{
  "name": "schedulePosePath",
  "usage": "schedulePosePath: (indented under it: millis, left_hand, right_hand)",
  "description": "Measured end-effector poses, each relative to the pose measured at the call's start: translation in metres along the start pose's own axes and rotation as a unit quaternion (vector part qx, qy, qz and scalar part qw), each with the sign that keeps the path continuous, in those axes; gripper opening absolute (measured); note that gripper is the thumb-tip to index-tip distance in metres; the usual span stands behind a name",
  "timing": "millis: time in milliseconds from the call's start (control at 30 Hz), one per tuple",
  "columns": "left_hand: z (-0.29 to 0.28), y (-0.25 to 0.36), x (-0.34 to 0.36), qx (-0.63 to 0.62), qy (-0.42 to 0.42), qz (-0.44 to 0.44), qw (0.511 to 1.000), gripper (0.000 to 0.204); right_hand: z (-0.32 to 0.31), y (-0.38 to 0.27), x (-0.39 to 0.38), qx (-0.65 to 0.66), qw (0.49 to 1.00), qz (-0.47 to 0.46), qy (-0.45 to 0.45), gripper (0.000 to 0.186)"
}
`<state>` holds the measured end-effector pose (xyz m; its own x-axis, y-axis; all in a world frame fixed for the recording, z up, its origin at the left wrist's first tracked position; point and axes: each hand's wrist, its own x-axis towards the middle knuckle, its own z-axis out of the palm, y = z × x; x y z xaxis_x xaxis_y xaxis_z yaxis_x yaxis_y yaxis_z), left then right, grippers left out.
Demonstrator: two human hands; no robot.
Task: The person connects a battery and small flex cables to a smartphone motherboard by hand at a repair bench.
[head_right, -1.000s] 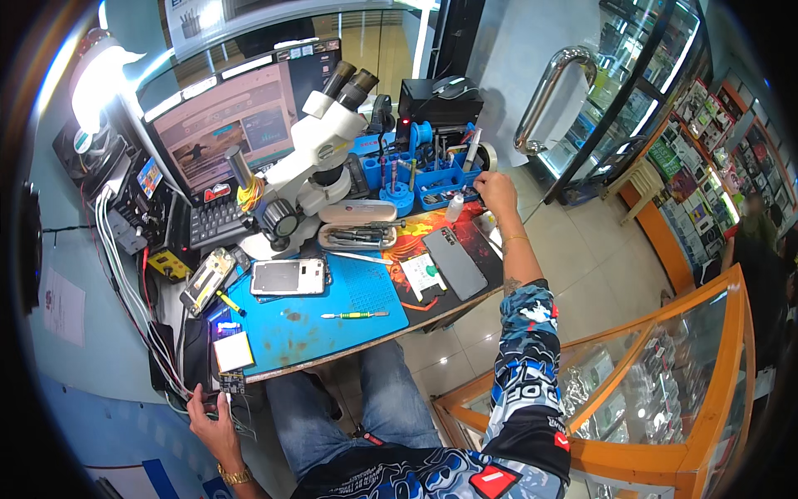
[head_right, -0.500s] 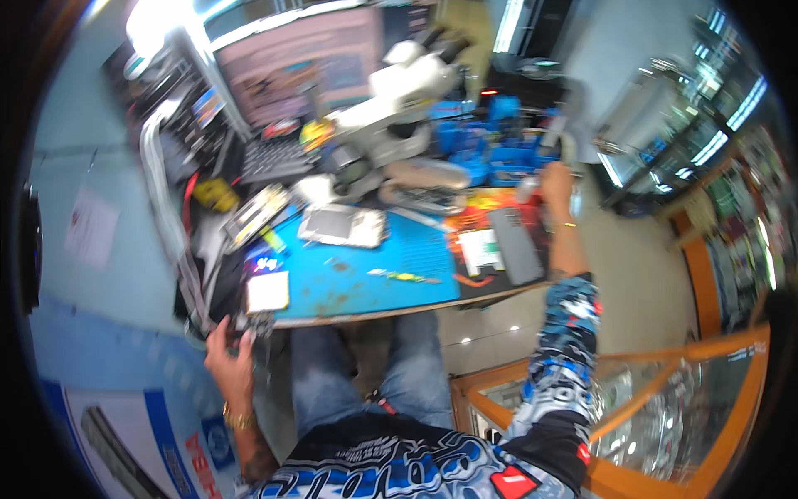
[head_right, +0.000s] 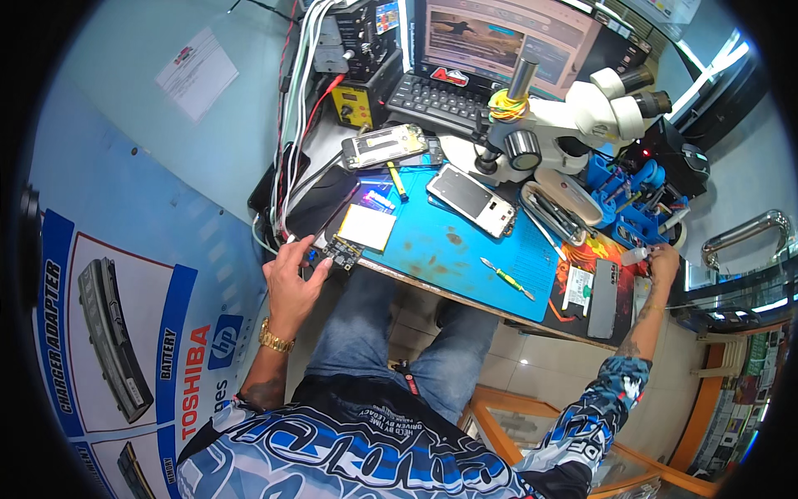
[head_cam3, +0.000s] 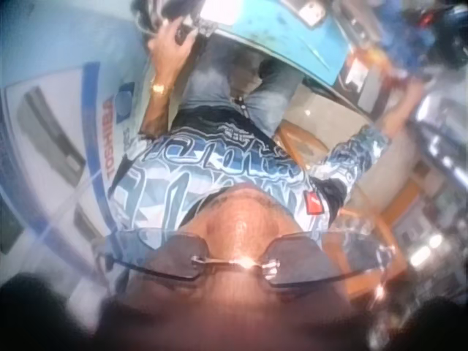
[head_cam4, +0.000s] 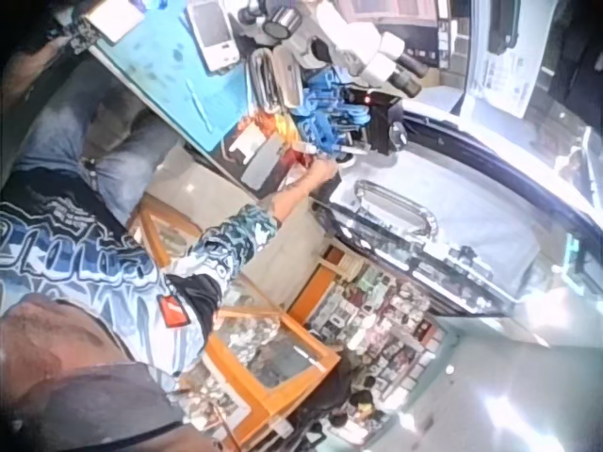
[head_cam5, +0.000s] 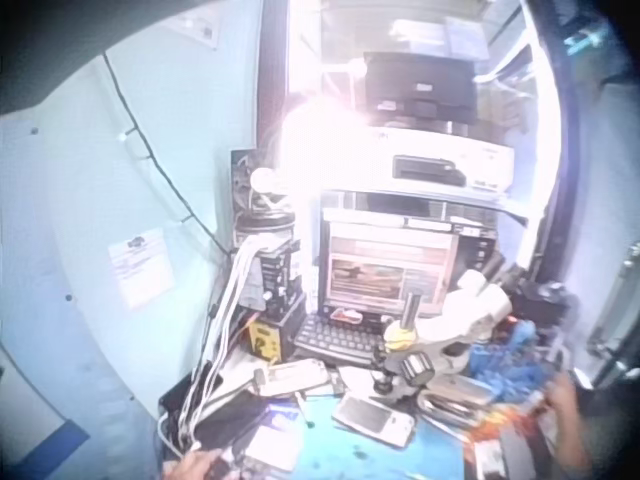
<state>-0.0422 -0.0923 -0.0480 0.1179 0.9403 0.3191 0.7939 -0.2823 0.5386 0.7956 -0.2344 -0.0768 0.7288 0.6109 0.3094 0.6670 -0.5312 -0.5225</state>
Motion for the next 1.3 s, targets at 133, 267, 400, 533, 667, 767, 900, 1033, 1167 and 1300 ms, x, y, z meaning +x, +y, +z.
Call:
schedulePosePath:
  millis: [133, 267, 400, 533, 667, 767, 900, 1033, 1167, 1300]
  left_hand:
    - [-0.002, -0.008, -0.005, 0.038, 0.046, 0.058, 0.997, 0.026]
    - [0.0, -0.02, 0.014, 0.061, 0.055, 0.168, 0.982, 0.022]
    - [-0.002, -0.023, 0.039, 0.048, 0.024, 0.188, 0.981, 0.023]
    - [-0.002, -0.021, 0.034, 0.051, 0.015, 0.159, 0.986, 0.021]
    - [0.014, -0.027, 0.031, 0.035, 0.032, 0.163, 0.985, 0.018]
    - [0.012, -0.026, 0.038, 0.018, 0.039, 0.18, 0.983, 0.017]
    - [0.0, -0.023, 0.04, -0.032, 0.024, 0.137, 0.99, 0.017]
    - [-0.018, -0.01, 0.021, -0.319, -0.163, -0.145, 0.922, 0.024]
    - [0.002, -0.022, 0.01, -0.566, -0.165, -0.199, 0.783, 0.024]
    - [-0.008, -0.024, 0.011, -0.604, -0.191, -0.281, 0.721, 0.023]
  right_hand:
    - [-0.018, -0.032, -0.033, 0.173, 0.98, 0.09, 0.039, 0.019]
    - [-0.046, -0.16, -0.147, 0.267, 0.943, 0.057, 0.19, 0.018]
    - [0.047, -0.363, -0.302, 0.342, 0.917, -0.201, 0.036, 0.016]
    - [0.123, -0.487, -0.388, 0.266, 0.843, -0.467, -0.024, 0.021]
    - [0.177, -0.521, -0.397, 0.25, 0.824, -0.505, -0.052, 0.015]
    - [0.19, -0.53, -0.391, 0.204, 0.829, -0.517, -0.063, 0.014]
    - [0.191, -0.534, -0.387, 0.188, 0.832, -0.517, -0.069, 0.018]
    - [0.18, -0.536, -0.399, 0.227, 0.832, -0.504, -0.051, 0.022]
    - [0.171, -0.538, -0.403, 0.256, 0.839, -0.476, -0.061, 0.025]
    - [0.163, -0.546, -0.397, 0.29, 0.822, -0.481, -0.092, 0.027]
